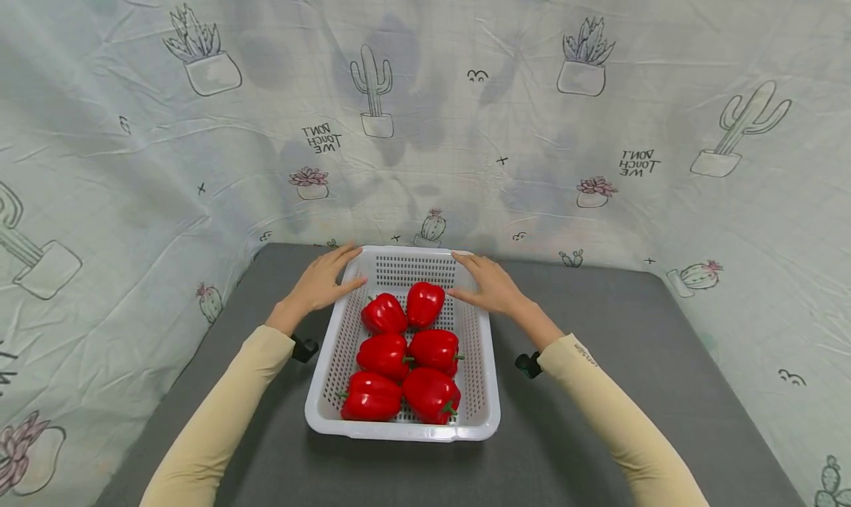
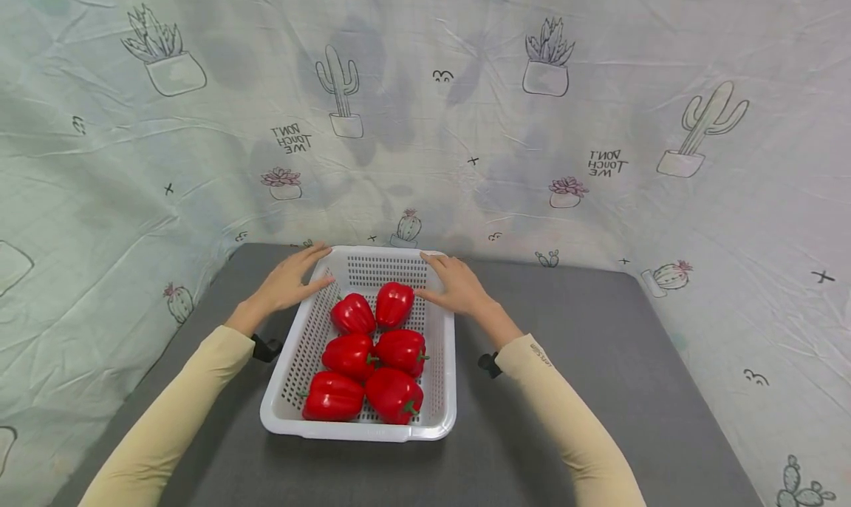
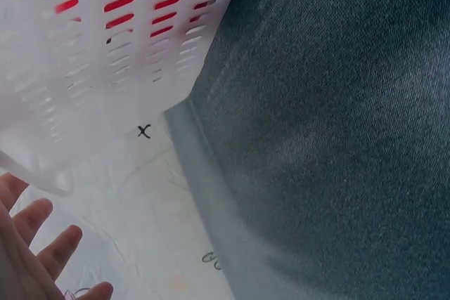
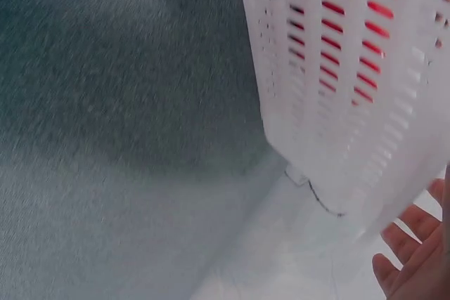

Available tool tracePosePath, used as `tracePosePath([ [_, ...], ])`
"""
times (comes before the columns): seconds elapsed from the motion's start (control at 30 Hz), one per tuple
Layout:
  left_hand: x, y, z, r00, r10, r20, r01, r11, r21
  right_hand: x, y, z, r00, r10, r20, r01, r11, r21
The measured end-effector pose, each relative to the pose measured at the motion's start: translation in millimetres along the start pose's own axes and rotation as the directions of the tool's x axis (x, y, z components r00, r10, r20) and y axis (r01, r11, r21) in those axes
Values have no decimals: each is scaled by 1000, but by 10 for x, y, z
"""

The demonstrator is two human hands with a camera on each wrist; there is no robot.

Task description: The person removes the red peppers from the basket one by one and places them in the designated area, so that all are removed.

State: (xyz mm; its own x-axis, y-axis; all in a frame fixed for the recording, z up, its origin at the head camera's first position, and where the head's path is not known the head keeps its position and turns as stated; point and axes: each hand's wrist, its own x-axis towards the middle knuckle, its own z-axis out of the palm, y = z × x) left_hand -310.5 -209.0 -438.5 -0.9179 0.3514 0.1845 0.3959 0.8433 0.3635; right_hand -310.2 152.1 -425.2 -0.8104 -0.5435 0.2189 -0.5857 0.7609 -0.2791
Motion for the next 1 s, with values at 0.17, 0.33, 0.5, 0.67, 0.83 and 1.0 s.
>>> tracePosePath([
  [0.17,-3,51,12,1000,3,27,-2,1000,-8,50,-77,86,998,-60,29,60,998,6],
  [0.33,6,98,19,999,6,39,-6,1000,-14,104,-149,139,994,-86,64,86,996,4],
  [0.5,25,117,32,998,-8,55,10,999,-39,150,-206,172,990,-95,105,94,995,17],
  [0.67,24,110,59,998,-10,66,13,998,-57,184,-271,234,984,-107,144,105,994,18],
  [0.83,32,84,92,996,-12,87,18,998,-64,213,-310,250,976,-100,192,105,994,-12],
  [1.0,53,89,97,995,-8,101,16,997,-77,239,-322,243,969,-96,226,110,993,-53],
])
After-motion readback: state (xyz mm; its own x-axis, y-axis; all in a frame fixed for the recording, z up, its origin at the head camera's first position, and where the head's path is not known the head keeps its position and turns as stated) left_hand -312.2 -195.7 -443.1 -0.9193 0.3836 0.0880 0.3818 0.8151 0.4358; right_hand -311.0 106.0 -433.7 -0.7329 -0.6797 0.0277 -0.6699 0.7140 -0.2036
